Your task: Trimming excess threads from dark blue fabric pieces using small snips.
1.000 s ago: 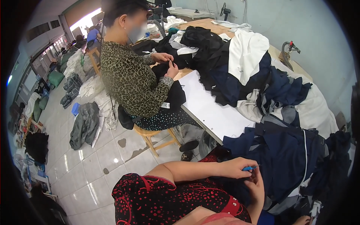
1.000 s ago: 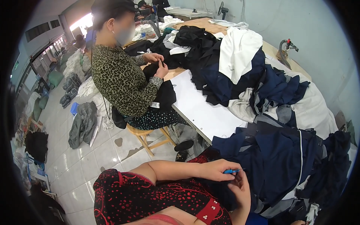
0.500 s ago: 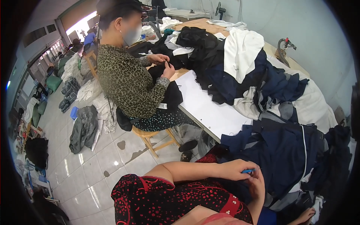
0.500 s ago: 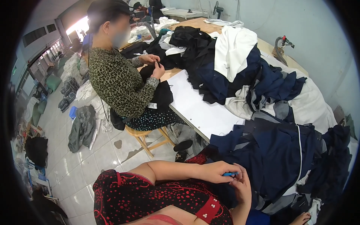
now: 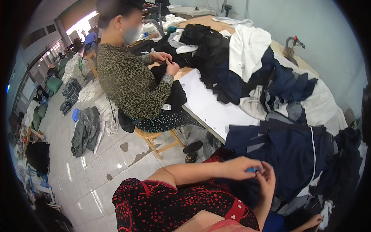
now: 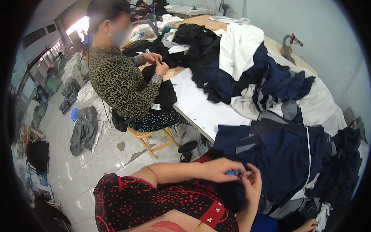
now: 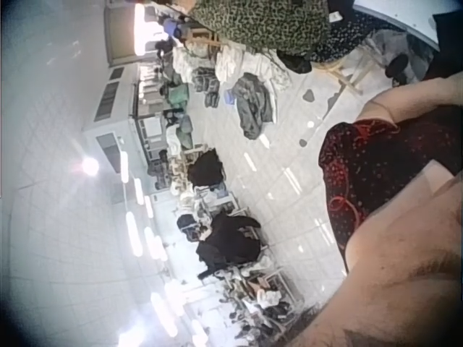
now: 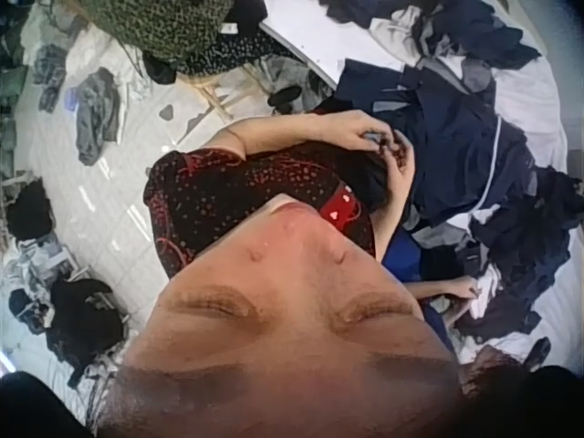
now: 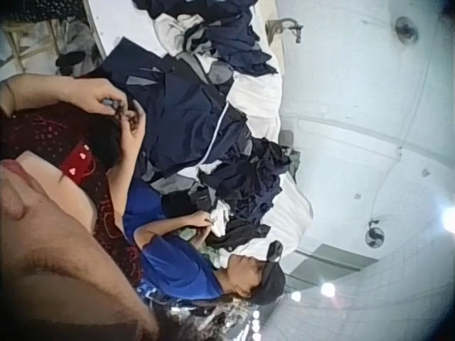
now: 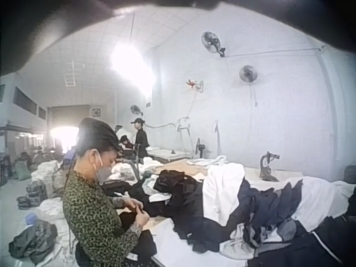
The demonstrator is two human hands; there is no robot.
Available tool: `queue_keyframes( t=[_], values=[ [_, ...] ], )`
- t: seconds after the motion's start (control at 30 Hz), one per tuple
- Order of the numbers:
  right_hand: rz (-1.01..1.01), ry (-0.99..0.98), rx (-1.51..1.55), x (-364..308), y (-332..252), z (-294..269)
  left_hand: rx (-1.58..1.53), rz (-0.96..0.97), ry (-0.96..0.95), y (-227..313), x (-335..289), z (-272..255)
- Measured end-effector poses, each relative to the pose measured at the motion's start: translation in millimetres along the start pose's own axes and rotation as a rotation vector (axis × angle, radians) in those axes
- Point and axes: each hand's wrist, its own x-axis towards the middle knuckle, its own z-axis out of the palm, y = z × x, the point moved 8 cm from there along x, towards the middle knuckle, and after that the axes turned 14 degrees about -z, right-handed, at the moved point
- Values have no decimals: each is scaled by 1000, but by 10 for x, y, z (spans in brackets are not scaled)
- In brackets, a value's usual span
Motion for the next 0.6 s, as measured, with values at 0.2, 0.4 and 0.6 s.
queue_keyframes(
  t=[0.2,0.4,0.6],
  values=[
    [-120,91,87,194,-225,-204,-76,-266,245,-50,-23,-688],
    [-86,-136,12,304,-286,-56,-352,-286,327,-49,50,-928],
    [39,-601,-297,249,-163,658,-250,-359,219,-32,-59,-808]
  ],
)
